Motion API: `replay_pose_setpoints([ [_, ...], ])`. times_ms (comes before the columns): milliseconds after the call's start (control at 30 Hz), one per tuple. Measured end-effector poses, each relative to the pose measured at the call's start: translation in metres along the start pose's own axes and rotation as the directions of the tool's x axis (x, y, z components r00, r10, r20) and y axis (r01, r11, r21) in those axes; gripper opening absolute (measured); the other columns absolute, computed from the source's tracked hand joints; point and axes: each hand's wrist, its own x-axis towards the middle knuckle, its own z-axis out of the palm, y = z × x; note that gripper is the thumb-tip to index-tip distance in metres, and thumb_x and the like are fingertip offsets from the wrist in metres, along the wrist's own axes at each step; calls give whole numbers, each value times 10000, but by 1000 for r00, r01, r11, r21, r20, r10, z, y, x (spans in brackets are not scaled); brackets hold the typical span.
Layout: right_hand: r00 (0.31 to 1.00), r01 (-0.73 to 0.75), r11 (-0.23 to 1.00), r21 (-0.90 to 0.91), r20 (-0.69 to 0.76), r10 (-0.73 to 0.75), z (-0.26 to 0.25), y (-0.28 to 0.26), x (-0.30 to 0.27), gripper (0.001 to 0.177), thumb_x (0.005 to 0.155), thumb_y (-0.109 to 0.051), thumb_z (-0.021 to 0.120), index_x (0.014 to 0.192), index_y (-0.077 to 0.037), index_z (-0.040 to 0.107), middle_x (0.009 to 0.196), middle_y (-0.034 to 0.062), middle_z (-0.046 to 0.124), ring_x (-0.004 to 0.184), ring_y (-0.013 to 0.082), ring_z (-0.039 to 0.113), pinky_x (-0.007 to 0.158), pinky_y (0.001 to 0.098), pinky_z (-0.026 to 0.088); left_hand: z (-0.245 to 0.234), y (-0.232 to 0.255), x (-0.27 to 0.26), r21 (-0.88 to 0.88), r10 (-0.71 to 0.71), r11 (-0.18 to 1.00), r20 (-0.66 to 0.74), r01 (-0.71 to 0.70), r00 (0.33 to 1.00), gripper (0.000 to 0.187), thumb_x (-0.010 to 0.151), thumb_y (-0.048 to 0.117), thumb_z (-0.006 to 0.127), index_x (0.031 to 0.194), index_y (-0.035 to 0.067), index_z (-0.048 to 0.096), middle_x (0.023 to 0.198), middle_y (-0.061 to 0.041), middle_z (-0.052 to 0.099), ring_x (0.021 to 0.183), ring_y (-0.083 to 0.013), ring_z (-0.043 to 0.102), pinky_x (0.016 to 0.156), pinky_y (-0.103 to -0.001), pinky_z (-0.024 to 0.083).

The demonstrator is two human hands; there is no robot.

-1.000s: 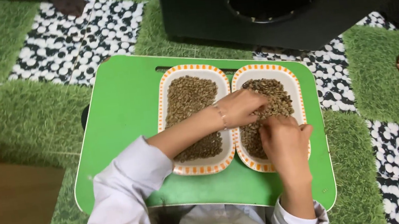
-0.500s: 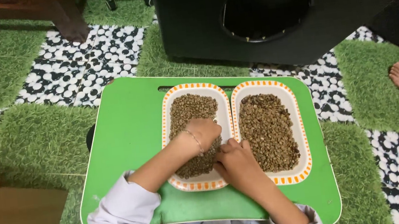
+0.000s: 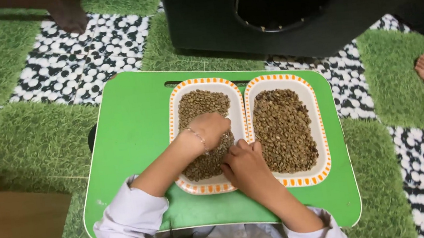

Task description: Sorting and inspecting green coffee beans in trays by hand

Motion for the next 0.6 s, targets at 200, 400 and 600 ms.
replay_pose_setpoints([
  [200, 996, 3, 999, 53, -88, 2, 4, 7, -2, 216, 895, -362, 631, 931, -178, 736, 815, 15, 633, 945, 238, 566, 820, 444, 369, -10, -3, -4, -24, 16, 1000, -97, -19, 995, 238, 907, 12, 617, 1069, 95, 770, 963, -232, 771, 958, -422, 755, 795, -503, 632],
  [400, 961, -136, 991, 7, -243, 133, -13, 29, -20, 228, 936, -395, 618, 872, -192, 700, 765, 43, 668, 865, 274, 604, 794, 488, 385, -17, 22, 3, -242, 191, 939, -218, -243, 957, 192, 931, 100, 648, 1119, 77, 680, 940, -253, 755, 935, -480, 727, 798, -596, 598],
  [600, 793, -258, 957, -133, -596, 131, -24, 54, -35, 172, 911, -296, 698, 784, -206, 626, 616, 21, 539, 743, 248, 577, 754, 435, 386, -20, 40, 26, -391, 344, 803, -312, -449, 886, 256, 952, 15, 628, 1207, 5, 645, 1095, -244, 742, 1036, -463, 706, 888, -548, 590],
])
